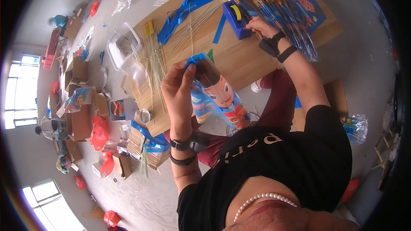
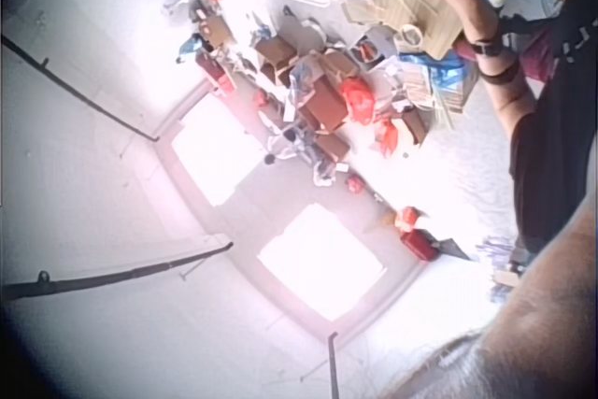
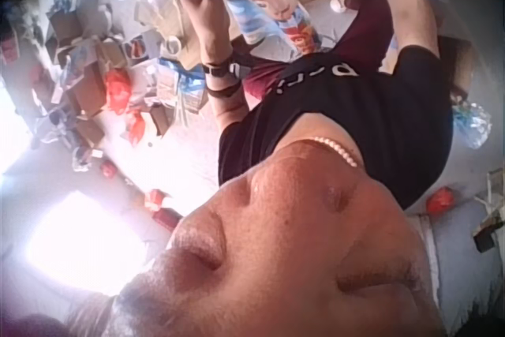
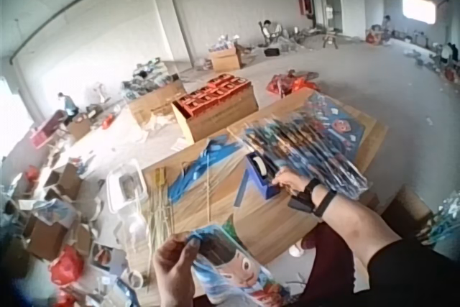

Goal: The recorder is assembling small plastic kites by inserting support sticks and attaching strings.

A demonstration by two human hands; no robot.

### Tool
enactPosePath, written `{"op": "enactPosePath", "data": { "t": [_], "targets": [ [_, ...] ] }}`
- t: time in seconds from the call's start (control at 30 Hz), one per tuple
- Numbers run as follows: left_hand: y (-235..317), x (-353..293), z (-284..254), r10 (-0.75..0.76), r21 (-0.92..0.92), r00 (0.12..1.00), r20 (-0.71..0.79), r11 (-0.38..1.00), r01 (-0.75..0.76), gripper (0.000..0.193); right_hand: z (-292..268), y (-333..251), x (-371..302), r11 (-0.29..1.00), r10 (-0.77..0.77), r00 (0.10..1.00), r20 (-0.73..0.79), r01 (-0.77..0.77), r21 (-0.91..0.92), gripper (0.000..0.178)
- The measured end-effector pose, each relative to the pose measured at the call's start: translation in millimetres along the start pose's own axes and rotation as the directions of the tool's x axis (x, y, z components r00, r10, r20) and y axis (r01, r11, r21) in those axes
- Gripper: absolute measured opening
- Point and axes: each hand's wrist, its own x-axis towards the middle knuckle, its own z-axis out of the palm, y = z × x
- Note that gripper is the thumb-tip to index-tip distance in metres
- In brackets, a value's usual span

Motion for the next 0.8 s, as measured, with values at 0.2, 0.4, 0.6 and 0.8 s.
{"op": "enactPosePath", "data": {
  "t": [0.2,0.4,0.6,0.8],
  "targets": [
    [0.5,2.1,4.8,-0.002,0.0,1.0,0.023,1.0,0.002,0.019,-3.5,-8.6,-15.4,0.983,0.185,0.979,-0.087,-0.183,0.031,0.078],
    [-2.6,5.8,5.4,0.004,-0.033,0.999,0.052,0.999,-0.003,0.018,-6.2,12.0,-17.8,0.966,0.153,0.985,-0.079,-0.132,0.22,0.104],
    [-4.9,9.2,9.4,-0.008,-0.038,0.997,0.072,0.999,0.011,0.017,-5.8,13.6,-23.8,0.968,0.12,0.991,-0.065,-0.102,0.229,0.101],
    [-4.8,9.8,10.8,-0.043,-0.048,0.998,0.041,0.998,0.045,0.017,10.4,19.6,-31.8,0.999,0.005,0.989,-0.151,0.003,0.054,0.092]
  ]
}}
